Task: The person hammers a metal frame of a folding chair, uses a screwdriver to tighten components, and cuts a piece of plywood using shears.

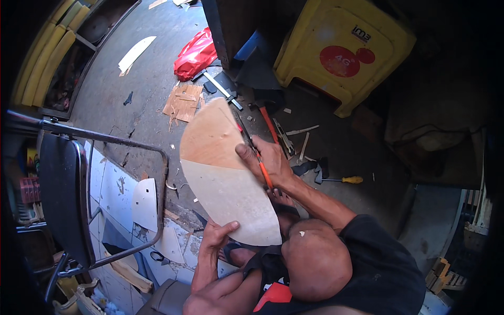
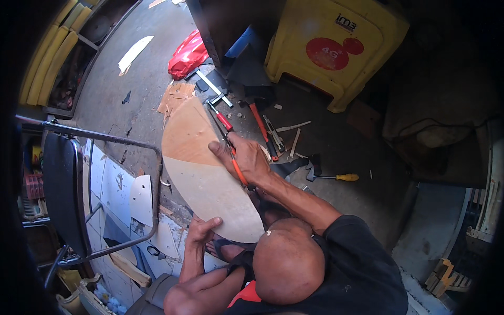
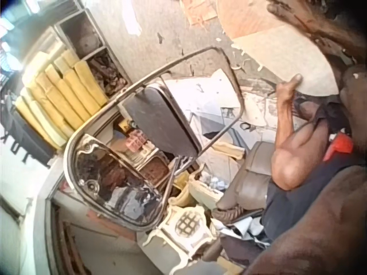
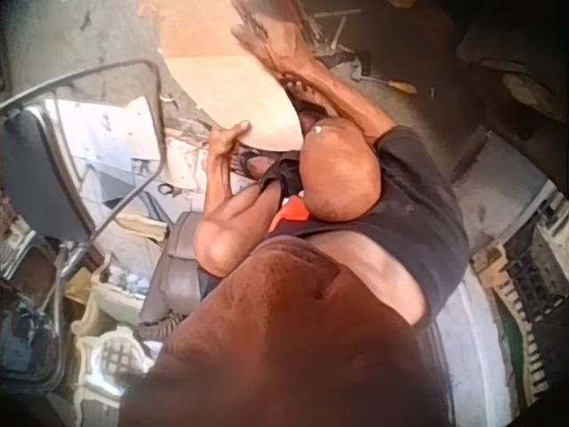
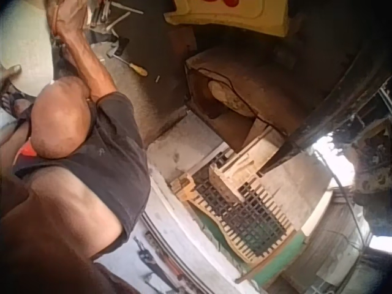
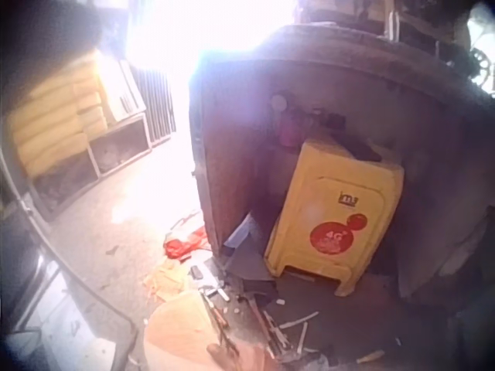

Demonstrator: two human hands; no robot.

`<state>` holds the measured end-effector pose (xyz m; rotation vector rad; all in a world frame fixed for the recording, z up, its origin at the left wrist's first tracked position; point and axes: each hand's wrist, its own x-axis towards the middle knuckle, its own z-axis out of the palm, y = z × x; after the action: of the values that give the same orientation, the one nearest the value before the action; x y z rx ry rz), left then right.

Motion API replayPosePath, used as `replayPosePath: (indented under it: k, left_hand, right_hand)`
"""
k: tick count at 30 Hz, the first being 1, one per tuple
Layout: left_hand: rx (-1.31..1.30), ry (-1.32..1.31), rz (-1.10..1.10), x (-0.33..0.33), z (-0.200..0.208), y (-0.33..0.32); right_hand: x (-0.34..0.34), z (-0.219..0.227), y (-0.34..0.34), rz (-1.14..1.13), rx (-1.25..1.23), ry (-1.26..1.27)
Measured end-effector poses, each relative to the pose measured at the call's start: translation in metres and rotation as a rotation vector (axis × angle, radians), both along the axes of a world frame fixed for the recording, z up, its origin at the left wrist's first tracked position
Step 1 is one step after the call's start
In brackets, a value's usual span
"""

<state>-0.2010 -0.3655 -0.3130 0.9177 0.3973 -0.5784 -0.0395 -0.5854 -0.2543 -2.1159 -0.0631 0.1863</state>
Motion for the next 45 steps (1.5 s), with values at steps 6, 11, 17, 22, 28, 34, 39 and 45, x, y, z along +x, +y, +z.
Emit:
replayPosePath:
  k: [6,11,17,22,28,34,39,45]
  left_hand:
    - [0.052,0.031,0.028,0.007,0.005,0.002]
    - [0.039,0.013,-0.012,0.004,-0.001,0.005]
    - [0.057,0.0,0.0,0.0,-0.003,0.002]
    - [0.127,-0.024,-0.04,-0.001,-0.002,0.009]
    - [0.165,-0.021,-0.062,-0.003,-0.004,0.01]
    - [0.208,-0.054,-0.15,-0.002,-0.004,0.017]
    - [0.206,-0.045,-0.118,-0.005,0.004,0.014]
    - [0.218,-0.036,-0.151,-0.009,0.006,0.016]
  right_hand:
    - [-0.012,-0.002,0.0,0.1,-0.071,-0.02]
    - [-0.013,0.003,0.001,0.073,0.007,0.047]
    - [-0.017,0.0,0.004,0.045,0.076,0.065]
    - [-0.013,0.004,0.0,0.055,0.009,-0.002]
    - [-0.02,-0.002,0.0,0.015,0.074,0.1]
    - [-0.013,-0.003,-0.001,-0.028,0.051,-0.071]
    - [-0.016,0.0,-0.003,-0.01,0.095,0.064]
    - [-0.011,-0.001,-0.006,-0.03,0.012,-0.048]
